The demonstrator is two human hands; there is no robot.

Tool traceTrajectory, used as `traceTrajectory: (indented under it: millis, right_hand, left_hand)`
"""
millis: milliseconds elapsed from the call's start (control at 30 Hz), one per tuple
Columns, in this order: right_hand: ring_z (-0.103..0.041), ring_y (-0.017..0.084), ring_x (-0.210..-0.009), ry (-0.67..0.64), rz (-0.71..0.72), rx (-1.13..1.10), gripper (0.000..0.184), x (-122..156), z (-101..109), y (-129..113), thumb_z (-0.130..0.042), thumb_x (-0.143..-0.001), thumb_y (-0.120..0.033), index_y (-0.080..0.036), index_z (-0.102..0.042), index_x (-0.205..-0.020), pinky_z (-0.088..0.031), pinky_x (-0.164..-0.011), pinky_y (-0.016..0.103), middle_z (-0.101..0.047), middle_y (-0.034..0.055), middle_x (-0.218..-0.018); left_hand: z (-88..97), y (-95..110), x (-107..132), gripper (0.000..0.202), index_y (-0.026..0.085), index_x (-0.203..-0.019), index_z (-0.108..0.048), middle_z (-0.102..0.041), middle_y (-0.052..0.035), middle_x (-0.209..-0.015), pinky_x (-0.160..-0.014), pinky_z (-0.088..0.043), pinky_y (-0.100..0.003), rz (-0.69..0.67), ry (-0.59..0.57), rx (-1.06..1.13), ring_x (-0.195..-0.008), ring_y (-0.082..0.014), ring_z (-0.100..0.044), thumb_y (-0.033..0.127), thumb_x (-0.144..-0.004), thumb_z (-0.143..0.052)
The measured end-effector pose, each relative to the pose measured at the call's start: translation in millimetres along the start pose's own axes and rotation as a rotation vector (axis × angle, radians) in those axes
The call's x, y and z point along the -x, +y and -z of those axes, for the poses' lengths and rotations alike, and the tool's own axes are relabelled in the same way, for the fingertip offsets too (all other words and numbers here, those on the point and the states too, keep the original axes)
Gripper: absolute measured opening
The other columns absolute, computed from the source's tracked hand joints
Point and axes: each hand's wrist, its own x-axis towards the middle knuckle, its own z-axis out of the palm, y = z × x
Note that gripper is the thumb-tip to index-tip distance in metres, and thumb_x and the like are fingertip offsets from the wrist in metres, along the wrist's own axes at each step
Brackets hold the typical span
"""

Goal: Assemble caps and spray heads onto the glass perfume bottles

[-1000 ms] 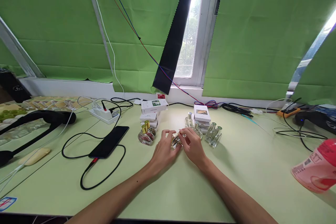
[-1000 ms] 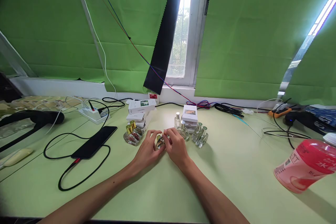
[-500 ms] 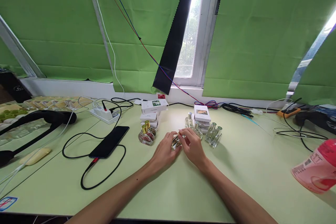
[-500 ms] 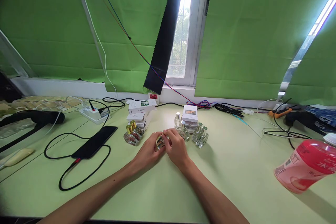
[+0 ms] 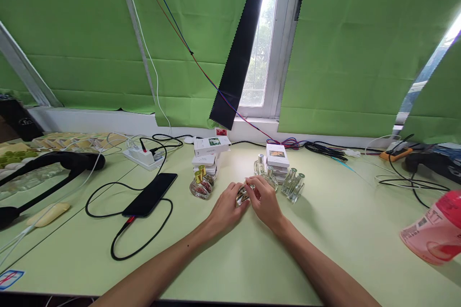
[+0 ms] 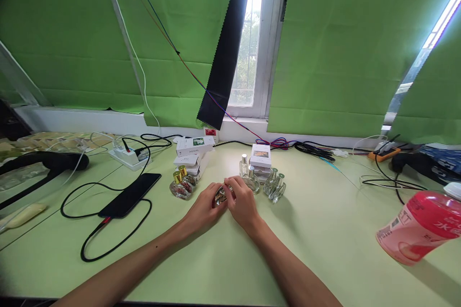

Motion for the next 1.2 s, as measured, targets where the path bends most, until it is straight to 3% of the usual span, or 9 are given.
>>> traceTrajectory:
  millis: [600, 867, 1200]
  right_hand:
    - [-0.061, 0.017, -0.075, -0.019, 0.008, 0.011, 0.018, -2.0, 0.2, -1.9, -0.046, -0.102, -0.024, -0.023, -0.061, -0.092, -0.046, -0.058, 0.026, -0.065, 0.0066, -0.097]
    - [-0.056, 0.015, -0.065, -0.064, 0.007, 0.067, 0.016, -2.0, 1.7, -2.6, -0.046, -0.102, -0.021, -0.023, -0.059, -0.094, -0.043, -0.057, 0.026, -0.063, 0.0057, -0.097]
    - [-0.052, 0.012, -0.060, -0.022, -0.055, -0.014, 0.014, -4.5, 0.5, -3.4, -0.051, -0.099, -0.023, -0.021, -0.057, -0.086, -0.044, -0.056, 0.024, -0.062, 0.0034, -0.091]
  left_hand:
    - [-0.6, -1.4, 0.0, 0.011, 0.020, -0.099, -0.061, -0.060, -0.0045, -0.096, -0.067, -0.044, -0.031, -0.005, 0.018, -0.025, -0.084, -0.0209, -0.059, 0.027, -0.092, -0.057]
    - [-0.2, 0.1, -0.1, 0.009, 0.020, -0.099, -0.060, -0.060, -0.0047, -0.097, -0.066, -0.043, -0.031, -0.005, 0.016, -0.014, -0.084, -0.0208, -0.059, 0.023, -0.090, -0.058]
    - [0.8, -0.3, -0.6, 0.013, 0.020, -0.103, -0.061, -0.059, -0.0044, -0.097, -0.067, -0.044, -0.031, 0.013, -0.010, 0.000, -0.081, -0.0201, -0.058, 0.026, -0.091, -0.058]
